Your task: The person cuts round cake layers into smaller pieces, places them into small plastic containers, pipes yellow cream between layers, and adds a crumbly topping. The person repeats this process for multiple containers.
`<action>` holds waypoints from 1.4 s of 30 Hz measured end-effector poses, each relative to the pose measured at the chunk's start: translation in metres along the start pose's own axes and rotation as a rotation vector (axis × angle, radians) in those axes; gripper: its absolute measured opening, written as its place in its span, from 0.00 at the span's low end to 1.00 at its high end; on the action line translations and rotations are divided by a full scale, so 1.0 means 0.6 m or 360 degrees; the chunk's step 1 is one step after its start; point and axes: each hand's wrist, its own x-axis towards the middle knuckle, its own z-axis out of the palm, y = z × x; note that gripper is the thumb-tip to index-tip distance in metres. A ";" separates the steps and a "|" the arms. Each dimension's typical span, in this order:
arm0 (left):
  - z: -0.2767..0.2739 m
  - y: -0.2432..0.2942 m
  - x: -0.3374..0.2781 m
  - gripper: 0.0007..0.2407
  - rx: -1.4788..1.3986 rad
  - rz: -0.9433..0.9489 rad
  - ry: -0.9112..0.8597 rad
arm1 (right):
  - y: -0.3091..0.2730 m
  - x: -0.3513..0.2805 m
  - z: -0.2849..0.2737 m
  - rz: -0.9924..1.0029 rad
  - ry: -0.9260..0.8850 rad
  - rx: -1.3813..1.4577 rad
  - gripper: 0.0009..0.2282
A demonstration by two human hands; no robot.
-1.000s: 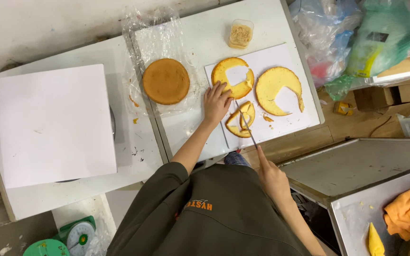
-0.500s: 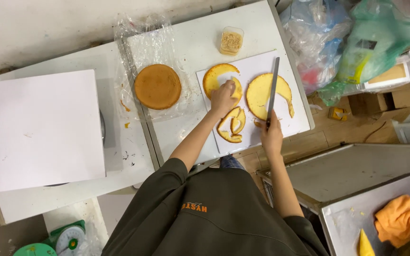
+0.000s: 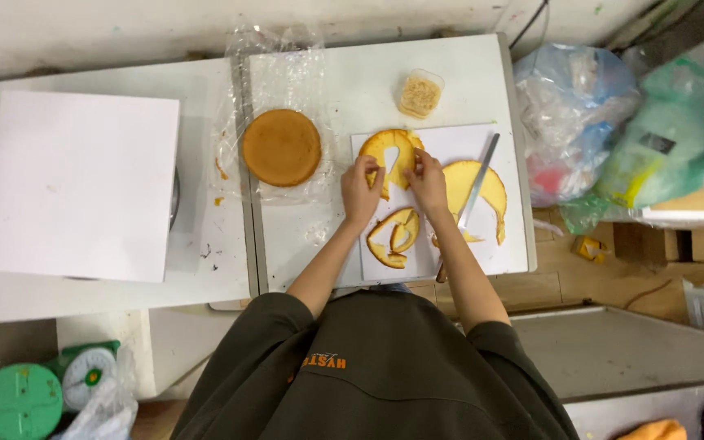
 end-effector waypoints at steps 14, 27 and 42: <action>-0.058 -0.007 0.030 0.21 0.0153 -0.0048 -0.0243 | -0.050 0.025 0.005 -0.0225 -0.0203 -0.0185 0.21; -0.095 0.033 -0.001 0.24 0.0435 0.0287 -0.0431 | 0.035 0.207 -0.092 -0.0390 0.0119 -0.0244 0.55; -0.022 -0.074 0.178 0.14 0.1171 0.1242 -0.1198 | -0.005 0.219 -0.055 -0.0226 -0.0053 0.0431 0.36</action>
